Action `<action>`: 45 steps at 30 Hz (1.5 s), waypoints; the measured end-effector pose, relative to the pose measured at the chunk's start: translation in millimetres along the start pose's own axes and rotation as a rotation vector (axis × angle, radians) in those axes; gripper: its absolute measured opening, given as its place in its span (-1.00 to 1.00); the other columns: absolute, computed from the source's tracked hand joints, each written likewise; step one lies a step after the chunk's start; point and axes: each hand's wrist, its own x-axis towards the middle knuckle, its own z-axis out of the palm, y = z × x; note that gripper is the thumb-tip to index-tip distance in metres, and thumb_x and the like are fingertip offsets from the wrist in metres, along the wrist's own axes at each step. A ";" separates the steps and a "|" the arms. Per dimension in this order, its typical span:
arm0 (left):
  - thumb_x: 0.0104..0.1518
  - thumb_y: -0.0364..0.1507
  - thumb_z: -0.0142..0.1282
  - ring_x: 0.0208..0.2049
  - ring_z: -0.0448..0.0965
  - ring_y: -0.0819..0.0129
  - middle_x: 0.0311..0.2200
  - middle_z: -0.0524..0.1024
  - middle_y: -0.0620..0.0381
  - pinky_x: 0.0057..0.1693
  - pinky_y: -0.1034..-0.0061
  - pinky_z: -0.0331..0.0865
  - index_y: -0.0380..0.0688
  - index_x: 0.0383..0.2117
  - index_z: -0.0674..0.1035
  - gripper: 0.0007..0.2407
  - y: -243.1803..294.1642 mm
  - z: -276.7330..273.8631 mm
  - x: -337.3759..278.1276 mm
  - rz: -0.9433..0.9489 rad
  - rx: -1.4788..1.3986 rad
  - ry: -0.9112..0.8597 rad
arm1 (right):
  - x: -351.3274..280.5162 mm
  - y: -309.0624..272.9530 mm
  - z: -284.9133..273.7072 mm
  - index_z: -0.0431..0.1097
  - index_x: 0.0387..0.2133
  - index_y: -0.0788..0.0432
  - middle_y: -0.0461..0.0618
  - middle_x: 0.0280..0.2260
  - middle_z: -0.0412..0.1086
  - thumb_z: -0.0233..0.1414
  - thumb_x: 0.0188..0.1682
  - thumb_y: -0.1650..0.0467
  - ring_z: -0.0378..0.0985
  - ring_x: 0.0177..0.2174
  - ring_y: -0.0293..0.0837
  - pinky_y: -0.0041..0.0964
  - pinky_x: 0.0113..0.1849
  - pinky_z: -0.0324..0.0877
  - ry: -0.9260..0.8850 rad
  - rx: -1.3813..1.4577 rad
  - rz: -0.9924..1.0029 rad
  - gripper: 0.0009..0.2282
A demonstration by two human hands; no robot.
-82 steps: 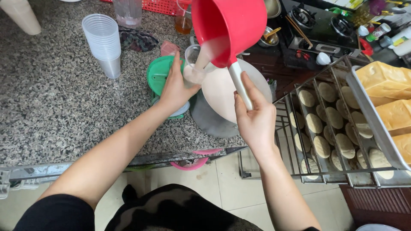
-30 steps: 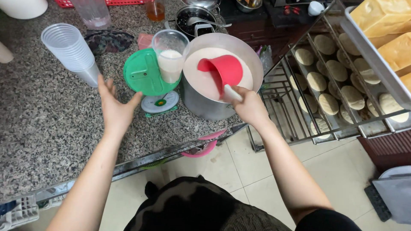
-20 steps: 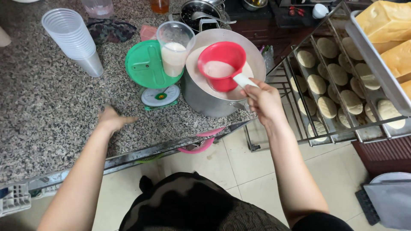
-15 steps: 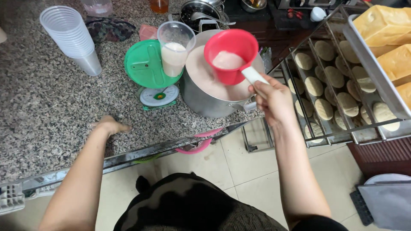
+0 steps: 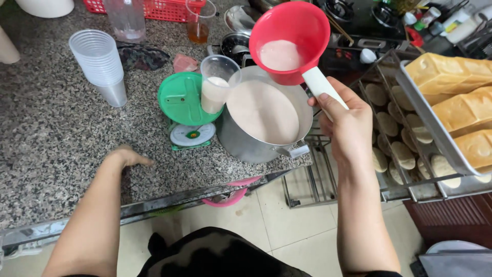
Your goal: Pouring a pink liquid from a large pot into several plastic cups on a counter.
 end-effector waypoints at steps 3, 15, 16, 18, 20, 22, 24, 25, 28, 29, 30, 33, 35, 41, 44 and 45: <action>-0.36 0.04 0.51 0.21 0.50 0.03 0.21 0.48 -0.15 0.34 0.32 0.32 -0.34 0.13 0.56 -0.12 -1.2 3.7 11.8 0.042 0.057 0.028 | -2.3 -1.7 8.8 0.35 0.13 0.34 0.01 -0.40 0.53 0.03 0.03 0.52 0.14 -0.68 -0.46 -0.55 -0.62 -0.01 -0.006 -0.017 0.002 -0.63; -0.39 0.01 0.54 0.24 0.46 -0.05 0.22 0.45 -0.27 0.34 0.24 0.30 -0.49 0.17 0.48 -0.04 -17.2 1.1 4.7 0.030 -0.207 0.014 | -9.1 11.7 36.9 0.35 0.15 0.33 -0.05 -0.39 0.56 0.07 0.01 0.50 0.26 -0.58 -0.46 -0.56 -0.55 0.16 -0.040 -0.272 -0.106 -0.61; -0.39 0.02 0.53 0.24 0.46 -0.04 0.23 0.45 -0.25 0.35 0.25 0.29 -0.46 0.17 0.49 -0.04 -15.1 -0.2 -2.0 0.029 -0.182 0.013 | -9.0 13.2 37.0 0.35 0.16 0.34 -0.05 -0.39 0.56 0.07 0.02 0.50 0.29 -0.56 -0.45 -0.57 -0.53 0.18 -0.040 -0.291 -0.132 -0.61; -0.39 0.04 0.51 0.25 0.46 -0.04 0.23 0.44 -0.23 0.36 0.27 0.28 -0.44 0.17 0.50 -0.05 -11.3 -3.9 -11.8 0.027 -0.157 0.013 | -8.1 15.2 37.6 0.35 0.16 0.35 -0.05 -0.38 0.56 0.08 0.03 0.50 0.31 -0.55 -0.45 -0.57 -0.51 0.21 -0.040 -0.308 -0.158 -0.61; -0.38 0.08 0.45 0.25 0.47 -0.04 0.24 0.46 -0.21 0.37 0.27 0.30 -0.38 0.17 0.53 -0.06 -7.0 -6.9 -17.8 0.044 -0.048 -0.019 | -6.9 16.3 37.9 0.34 0.16 0.36 -0.05 -0.36 0.57 0.08 0.03 0.50 0.39 -0.50 -0.45 -0.56 -0.49 0.23 -0.043 -0.313 -0.181 -0.61; -0.36 0.08 0.47 0.26 0.45 -0.06 0.24 0.43 -0.24 0.36 0.24 0.29 -0.42 0.17 0.50 -0.05 -8.7 -4.7 -10.5 0.027 -0.060 -0.024 | -8.6 14.3 39.4 0.34 0.16 0.36 -0.04 -0.35 0.57 0.09 0.04 0.50 0.40 -0.49 -0.45 -0.57 -0.48 0.24 -0.045 -0.318 -0.189 -0.60; -0.34 0.09 0.48 0.26 0.42 -0.09 0.25 0.39 -0.28 0.35 0.22 0.29 -0.47 0.18 0.46 -0.03 -10.3 -3.4 -7.4 0.010 -0.072 -0.029 | -9.4 13.1 41.0 0.33 0.17 0.37 -0.03 -0.34 0.58 0.09 0.04 0.50 0.42 -0.48 -0.45 -0.57 -0.47 0.26 -0.047 -0.322 -0.195 -0.60; -0.35 0.08 0.49 0.25 0.43 -0.09 0.24 0.40 -0.28 0.35 0.23 0.29 -0.46 0.17 0.47 -0.03 -10.7 -3.2 -8.0 0.033 -0.068 -0.013 | -9.5 13.0 41.5 0.32 0.17 0.37 -0.03 -0.32 0.58 0.09 0.04 0.50 0.46 -0.45 -0.45 -0.57 -0.46 0.27 -0.051 -0.322 -0.204 -0.60; -0.37 0.08 0.48 0.23 0.47 -0.08 0.21 0.44 -0.28 0.35 0.25 0.31 -0.47 0.14 0.50 -0.05 -8.5 -5.2 -15.7 0.057 -0.046 0.010 | -8.0 15.2 41.3 0.32 0.17 0.38 -0.02 -0.31 0.58 0.09 0.04 0.50 0.49 -0.43 -0.44 -0.57 -0.45 0.29 -0.053 -0.331 -0.216 -0.60; -0.38 0.08 0.47 0.22 0.50 -0.06 0.20 0.47 -0.27 0.34 0.26 0.33 -0.47 0.12 0.53 -0.06 -7.6 -6.0 -19.6 0.059 -0.030 0.019 | -7.4 16.6 40.9 0.33 0.17 0.38 -0.01 -0.31 0.58 0.10 0.04 0.50 0.47 -0.45 -0.43 -0.56 -0.46 0.29 -0.054 -0.341 -0.222 -0.59; -0.38 0.08 0.47 0.22 0.50 -0.06 0.20 0.47 -0.27 0.34 0.26 0.33 -0.47 0.12 0.53 -0.06 -7.6 -5.7 -20.1 0.057 -0.027 0.016 | -8.1 15.4 41.7 0.33 0.17 0.38 -0.01 -0.31 0.58 0.10 0.04 0.50 0.47 -0.45 -0.43 -0.56 -0.46 0.29 -0.053 -0.340 -0.217 -0.59; -0.36 0.09 0.47 0.21 0.50 -0.07 0.20 0.45 -0.28 0.34 0.26 0.32 -0.48 0.12 0.52 -0.06 -8.4 -6.2 -20.2 0.060 -0.016 0.024 | -8.4 14.7 42.9 0.33 0.16 0.38 -0.02 -0.31 0.58 0.10 0.03 0.50 0.52 -0.42 -0.44 -0.57 -0.46 0.29 -0.039 -0.319 -0.199 -0.59; -0.37 0.06 0.49 0.21 0.50 -0.07 0.19 0.47 -0.28 0.34 0.28 0.31 -0.48 0.12 0.53 -0.07 -9.9 -5.0 -19.4 0.083 -0.049 0.029 | -7.4 17.7 40.6 0.32 0.18 0.38 -0.01 -0.31 0.59 0.10 0.04 0.50 0.49 -0.43 -0.43 -0.56 -0.45 0.29 -0.059 -0.325 -0.231 -0.59; -0.35 0.03 0.52 0.20 0.50 -0.08 0.17 0.48 -0.31 0.33 0.27 0.31 -0.50 0.10 0.52 -0.09 -11.1 -6.3 -22.2 0.102 -0.063 0.050 | -9.4 15.5 41.7 0.33 0.18 0.37 0.00 -0.29 0.59 0.10 0.06 0.50 0.51 -0.42 -0.41 -0.55 -0.44 0.33 -0.054 -0.364 -0.263 -0.61; -0.37 0.02 0.50 0.18 0.53 -0.07 0.15 0.52 -0.26 0.33 0.27 0.32 -0.45 0.08 0.56 -0.12 -10.9 -5.5 -23.4 0.096 -0.090 0.022 | -8.3 15.6 41.2 0.33 0.17 0.37 0.01 -0.26 0.59 0.10 0.06 0.51 0.59 -0.34 -0.39 -0.54 -0.43 0.36 -0.052 -0.356 -0.282 -0.61; -0.37 0.02 0.50 0.18 0.53 -0.07 0.15 0.52 -0.26 0.33 0.27 0.32 -0.45 0.08 0.56 -0.12 -11.0 -4.8 -23.7 0.094 -0.089 0.019 | -7.7 16.8 40.2 0.33 0.17 0.37 0.01 -0.26 0.59 0.10 0.06 0.51 0.59 -0.34 -0.39 -0.54 -0.43 0.36 -0.052 -0.357 -0.278 -0.61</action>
